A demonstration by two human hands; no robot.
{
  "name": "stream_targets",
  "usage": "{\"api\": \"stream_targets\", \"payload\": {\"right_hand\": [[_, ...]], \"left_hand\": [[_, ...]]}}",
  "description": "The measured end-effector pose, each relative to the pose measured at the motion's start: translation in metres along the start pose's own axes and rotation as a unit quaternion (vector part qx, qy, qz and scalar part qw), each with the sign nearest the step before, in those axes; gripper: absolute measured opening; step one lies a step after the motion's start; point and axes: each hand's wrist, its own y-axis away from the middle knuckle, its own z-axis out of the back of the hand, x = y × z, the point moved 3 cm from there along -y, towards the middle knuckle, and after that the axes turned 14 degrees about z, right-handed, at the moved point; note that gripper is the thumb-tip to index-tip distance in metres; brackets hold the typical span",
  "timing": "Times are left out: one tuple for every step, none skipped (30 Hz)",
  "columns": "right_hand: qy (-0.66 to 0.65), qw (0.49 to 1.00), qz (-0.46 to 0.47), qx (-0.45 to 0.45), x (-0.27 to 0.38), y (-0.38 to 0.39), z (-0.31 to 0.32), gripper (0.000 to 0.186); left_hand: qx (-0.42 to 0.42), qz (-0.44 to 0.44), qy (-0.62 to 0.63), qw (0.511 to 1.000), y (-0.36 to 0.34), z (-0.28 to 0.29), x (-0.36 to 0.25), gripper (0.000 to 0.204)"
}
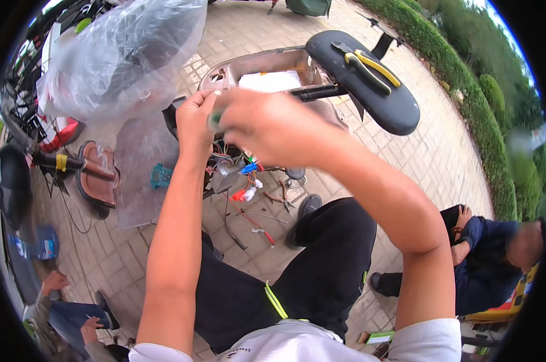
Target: The person repairs the electrical wiring of a scooter by stripping wire insulation, twisting wires together, and wrapping connections with electrical tape. They use pliers and electrical tape to secure the connections.
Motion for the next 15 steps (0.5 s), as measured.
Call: {"api": "stream_targets", "payload": {"right_hand": [[0.045,0.997,0.005,-0.068,-0.002,0.000,0.017,0.020],[0.022,0.992,-0.022,-0.121,-0.004,-0.003,0.036,0.021],[-0.003,0.984,-0.048,-0.174,-0.007,-0.006,0.050,0.022],[-0.037,0.972,-0.015,-0.231,-0.010,-0.012,0.059,0.021],[0.005,0.964,0.074,-0.256,-0.008,-0.028,0.068,0.021],[0.055,0.960,0.065,-0.266,-0.005,-0.045,0.076,0.021],[0.100,0.955,0.052,-0.274,-0.003,-0.064,0.078,0.021],[0.065,0.957,0.085,-0.269,-0.018,-0.102,0.072,0.024],[0.040,0.959,0.114,-0.257,-0.033,-0.139,0.073,0.027],[0.124,0.943,0.153,-0.267,-0.035,-0.161,0.066,0.027],[0.116,0.950,0.154,-0.244,-0.044,-0.182,0.055,0.030],[0.132,0.985,0.054,-0.096,-0.048,-0.197,0.044,0.028],[0.130,0.984,0.072,-0.102,-0.048,-0.200,0.038,0.027],[0.153,0.980,0.079,-0.100,-0.050,-0.195,0.047,0.027],[0.176,0.976,0.086,-0.096,-0.052,-0.189,0.055,0.026]], "left_hand": [[0.010,0.013,-0.006,1.000,0.003,-0.002,-0.002,0.021],[0.014,0.025,-0.009,1.000,0.009,-0.001,-0.001,0.020],[0.015,0.037,-0.012,0.999,0.015,0.001,0.001,0.019],[0.008,0.017,-0.027,0.999,0.015,-0.003,0.001,0.019],[0.024,0.050,-0.020,0.998,0.016,-0.003,0.003,0.023],[0.028,0.048,-0.020,0.998,0.016,-0.003,0.001,0.024],[0.032,0.051,-0.019,0.998,0.014,-0.003,0.004,0.025],[0.010,0.041,-0.036,0.998,0.013,0.004,0.004,0.024],[0.001,0.034,-0.046,0.998,0.010,0.004,0.005,0.023],[-0.001,0.032,-0.053,0.998,0.005,0.008,0.009,0.023],[-0.010,0.040,-0.054,0.998,0.001,0.011,0.014,0.021],[-0.027,0.030,-0.076,0.996,0.001,0.014,0.014,0.020],[-0.042,0.023,-0.098,0.994,0.001,0.019,0.015,0.019],[-0.026,-0.001,-0.119,0.993,0.000,0.004,0.012,0.016],[0.010,0.011,-0.110,0.994,0.001,-0.011,0.011,0.016]]}}
